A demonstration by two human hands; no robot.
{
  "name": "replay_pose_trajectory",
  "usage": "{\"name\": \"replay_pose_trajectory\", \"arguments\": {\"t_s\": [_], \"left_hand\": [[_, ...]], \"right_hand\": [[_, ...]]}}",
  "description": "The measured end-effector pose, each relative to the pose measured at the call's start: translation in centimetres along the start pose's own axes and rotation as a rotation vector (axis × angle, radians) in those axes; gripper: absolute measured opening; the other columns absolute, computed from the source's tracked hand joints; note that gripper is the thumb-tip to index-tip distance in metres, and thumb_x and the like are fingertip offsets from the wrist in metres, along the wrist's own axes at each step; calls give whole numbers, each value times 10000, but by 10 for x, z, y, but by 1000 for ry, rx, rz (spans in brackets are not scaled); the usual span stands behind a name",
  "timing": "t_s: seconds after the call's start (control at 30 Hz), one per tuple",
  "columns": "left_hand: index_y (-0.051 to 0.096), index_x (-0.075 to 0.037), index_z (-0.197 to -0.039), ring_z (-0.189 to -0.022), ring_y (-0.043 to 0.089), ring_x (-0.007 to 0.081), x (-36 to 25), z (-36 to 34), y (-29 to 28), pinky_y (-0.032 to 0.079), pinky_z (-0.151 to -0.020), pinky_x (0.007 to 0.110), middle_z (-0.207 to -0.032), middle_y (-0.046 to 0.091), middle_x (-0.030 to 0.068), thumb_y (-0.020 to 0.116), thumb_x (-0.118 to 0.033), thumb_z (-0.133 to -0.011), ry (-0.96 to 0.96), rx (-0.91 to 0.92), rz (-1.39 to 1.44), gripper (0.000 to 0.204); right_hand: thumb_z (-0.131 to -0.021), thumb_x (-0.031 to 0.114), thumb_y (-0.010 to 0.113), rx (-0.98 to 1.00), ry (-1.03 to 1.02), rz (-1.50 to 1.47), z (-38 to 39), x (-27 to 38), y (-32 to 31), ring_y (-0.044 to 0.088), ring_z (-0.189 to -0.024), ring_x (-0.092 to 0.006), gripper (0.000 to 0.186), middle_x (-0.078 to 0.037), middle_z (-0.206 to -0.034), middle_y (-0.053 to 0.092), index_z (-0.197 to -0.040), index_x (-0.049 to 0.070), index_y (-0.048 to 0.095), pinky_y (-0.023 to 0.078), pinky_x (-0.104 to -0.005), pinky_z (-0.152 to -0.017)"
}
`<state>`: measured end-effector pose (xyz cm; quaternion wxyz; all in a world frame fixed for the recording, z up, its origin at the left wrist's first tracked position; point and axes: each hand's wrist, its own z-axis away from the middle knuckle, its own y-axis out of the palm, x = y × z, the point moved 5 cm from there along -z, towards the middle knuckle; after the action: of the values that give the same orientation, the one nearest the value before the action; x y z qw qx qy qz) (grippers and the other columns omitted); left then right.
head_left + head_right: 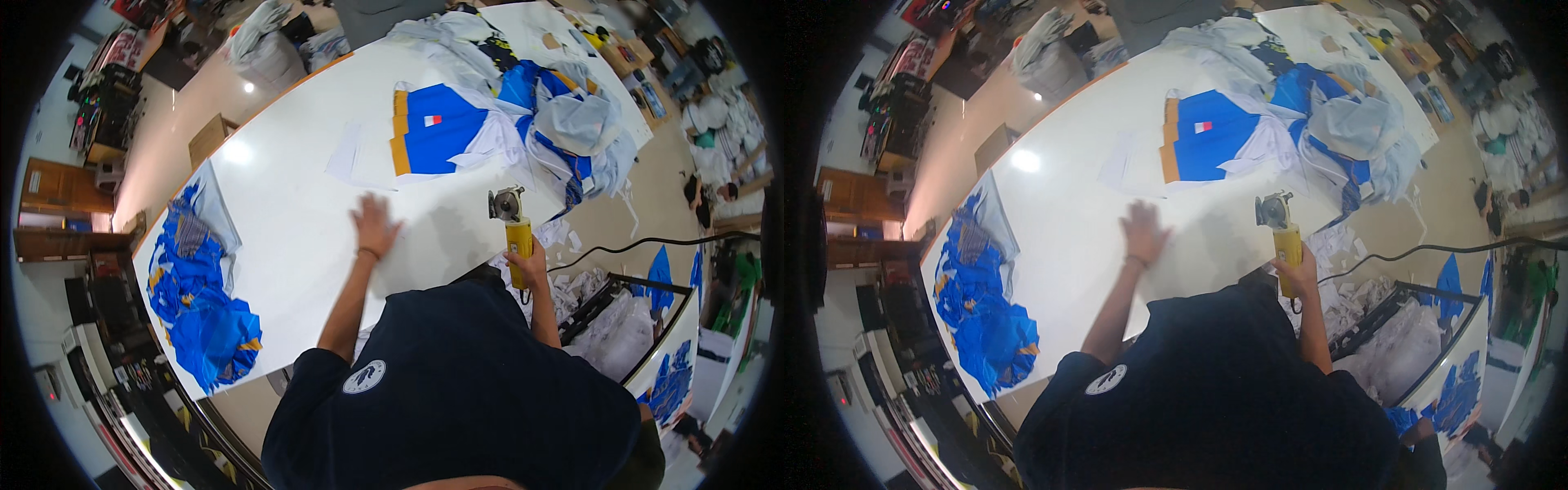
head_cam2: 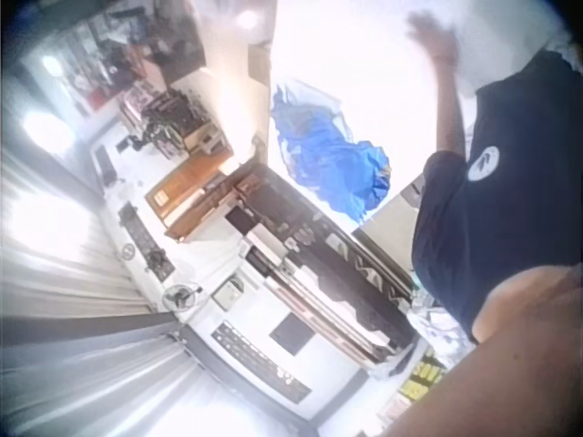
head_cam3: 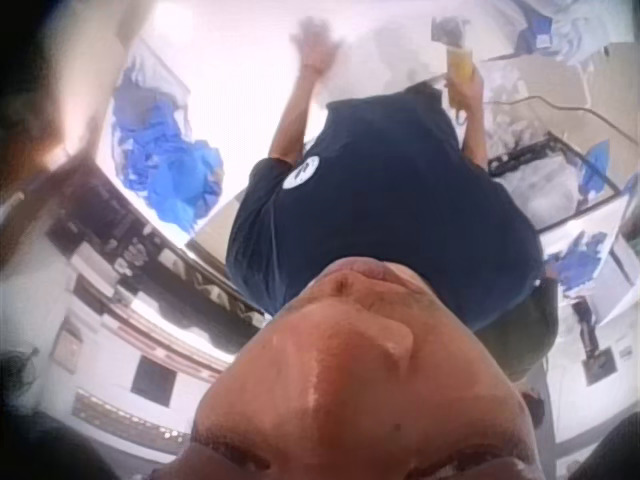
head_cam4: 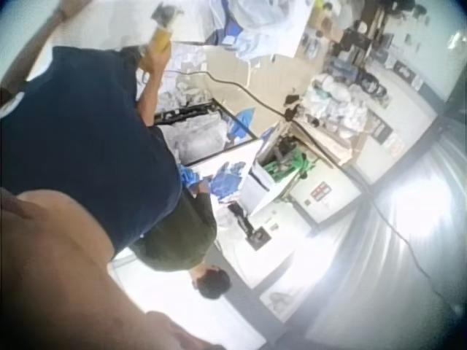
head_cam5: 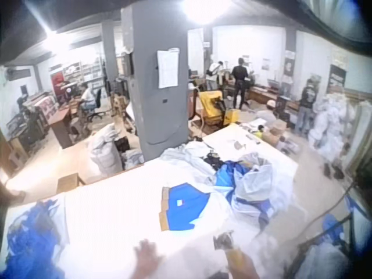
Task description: The person uses a yellow electric rotary cutter to cut blue and white patterned fabric on a large white table. They repeatedly reposition the fabric, cut along curved and straight edges, and remove cut pieces, working through multiple sections of the material.
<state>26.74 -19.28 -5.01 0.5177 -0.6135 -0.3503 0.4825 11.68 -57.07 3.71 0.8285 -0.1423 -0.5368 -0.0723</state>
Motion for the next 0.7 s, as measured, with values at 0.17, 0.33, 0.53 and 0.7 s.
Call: {"name": "replay_pose_trajectory", "arguments": {"t_s": [0.17,0.33,0.53,0.7], "left_hand": [[522,-117,-1486,-1397,417,419,-83,-19,-15,321,-1145,565,-1504,464,245,693,-467,-904,169,116,446,700],[307,-43,-1594,-1530,144,500,33,-93,-24,175,-1205,645,-1632,179,353,612,-606,-939,-300,-204,87,916],[405,-85,-1559,-1509,277,446,-26,-90,-93,311,-1189,527,-1610,299,313,573,-639,-960,-223,771,-91,833],[546,-161,-1478,-1418,462,388,-78,-122,-107,411,-1136,411,-1535,473,243,605,-548,-975,-58,663,396,638]], "right_hand": [[-750,140,853,-80,-29,67,0,-13,-29,689,-844,-168,574,-95,-1004,686,-1241,-16,599,571,-306,-667],[-743,138,860,-25,-8,-28,0,-13,-29,685,-780,-172,560,-91,-970,694,-1225,-8,616,568,-318,-682],[-730,110,866,-110,6,-77,2,-7,-28,677,-740,-165,557,-79,-935,697,-1217,-4,620,566,-318,-678],[-730,125,866,-93,23,-101,-15,-20,-33,683,-748,-170,574,-101,-959,706,-1227,-16,616,569,-323,-678]]}}
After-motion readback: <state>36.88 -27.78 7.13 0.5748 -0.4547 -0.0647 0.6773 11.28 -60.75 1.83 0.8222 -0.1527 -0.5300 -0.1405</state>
